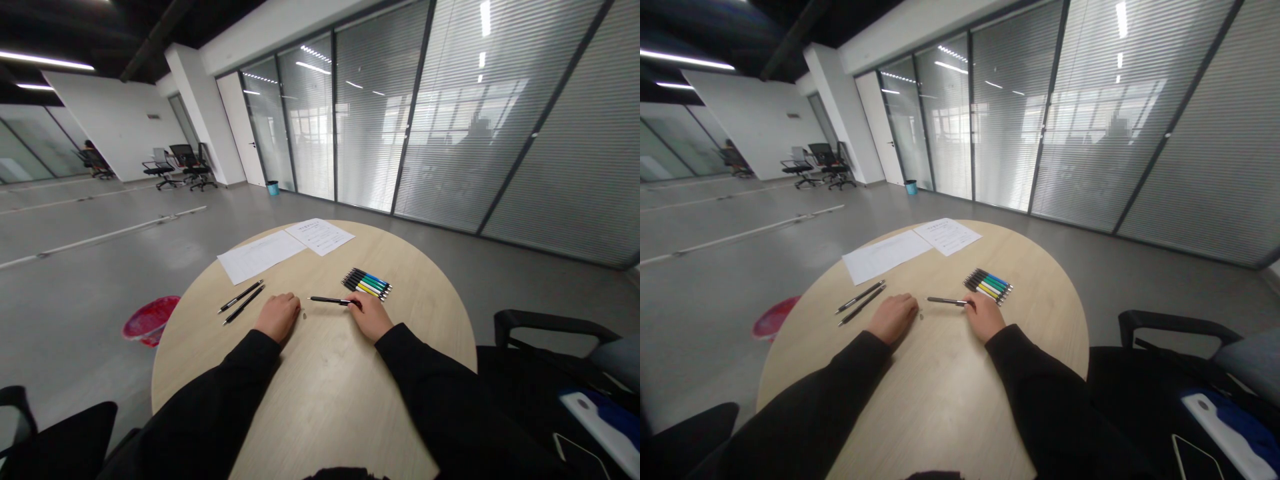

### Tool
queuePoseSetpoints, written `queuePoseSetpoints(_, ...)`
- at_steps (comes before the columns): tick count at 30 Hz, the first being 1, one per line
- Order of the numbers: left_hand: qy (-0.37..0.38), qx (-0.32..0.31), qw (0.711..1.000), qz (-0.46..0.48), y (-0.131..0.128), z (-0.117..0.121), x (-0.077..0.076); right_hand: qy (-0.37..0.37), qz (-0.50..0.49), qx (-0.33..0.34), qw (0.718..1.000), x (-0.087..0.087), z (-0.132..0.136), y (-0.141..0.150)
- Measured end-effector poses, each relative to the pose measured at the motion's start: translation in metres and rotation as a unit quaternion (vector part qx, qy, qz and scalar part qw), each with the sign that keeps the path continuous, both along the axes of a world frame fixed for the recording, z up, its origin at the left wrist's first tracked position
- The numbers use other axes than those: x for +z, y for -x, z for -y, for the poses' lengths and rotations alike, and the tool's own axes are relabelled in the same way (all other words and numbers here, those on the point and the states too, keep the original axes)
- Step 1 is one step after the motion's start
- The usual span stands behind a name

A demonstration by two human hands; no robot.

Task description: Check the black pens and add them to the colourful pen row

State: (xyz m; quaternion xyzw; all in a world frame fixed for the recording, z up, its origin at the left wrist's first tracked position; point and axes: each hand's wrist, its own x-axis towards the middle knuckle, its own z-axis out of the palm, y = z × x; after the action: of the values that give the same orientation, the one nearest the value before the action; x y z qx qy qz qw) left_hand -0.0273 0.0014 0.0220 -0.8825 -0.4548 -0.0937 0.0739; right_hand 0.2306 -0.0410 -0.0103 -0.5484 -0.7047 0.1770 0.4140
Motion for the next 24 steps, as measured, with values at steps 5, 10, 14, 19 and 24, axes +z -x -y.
queuePoseSetpoints(5, 0.003, 0.004, 1.000, 0.009, 0.0032, -0.0029, -0.0067, 0.005, 0.004, -0.001, 1.000, -0.0005, -0.0006, -0.0004)
queuePoseSetpoints(10, 0.021, 0.004, 0.995, 0.093, 0.0075, -0.0051, -0.0103, 0.000, 0.003, 0.001, 1.000, -0.0002, -0.0007, -0.0006)
queuePoseSetpoints(14, 0.021, -0.002, 0.992, 0.128, 0.0064, -0.0039, -0.0088, 0.002, 0.005, -0.001, 1.000, 0.0011, 0.0004, -0.0003)
queuePoseSetpoints(19, 0.019, -0.014, 0.989, 0.144, 0.0028, -0.0007, -0.0041, 0.004, 0.007, 0.000, 1.000, 0.0019, 0.0013, 0.0001)
queuePoseSetpoints(24, 0.011, -0.017, 0.989, 0.145, 0.0022, 0.0004, -0.0025, 0.000, 0.008, 0.000, 1.000, 0.0015, 0.0008, -0.0002)
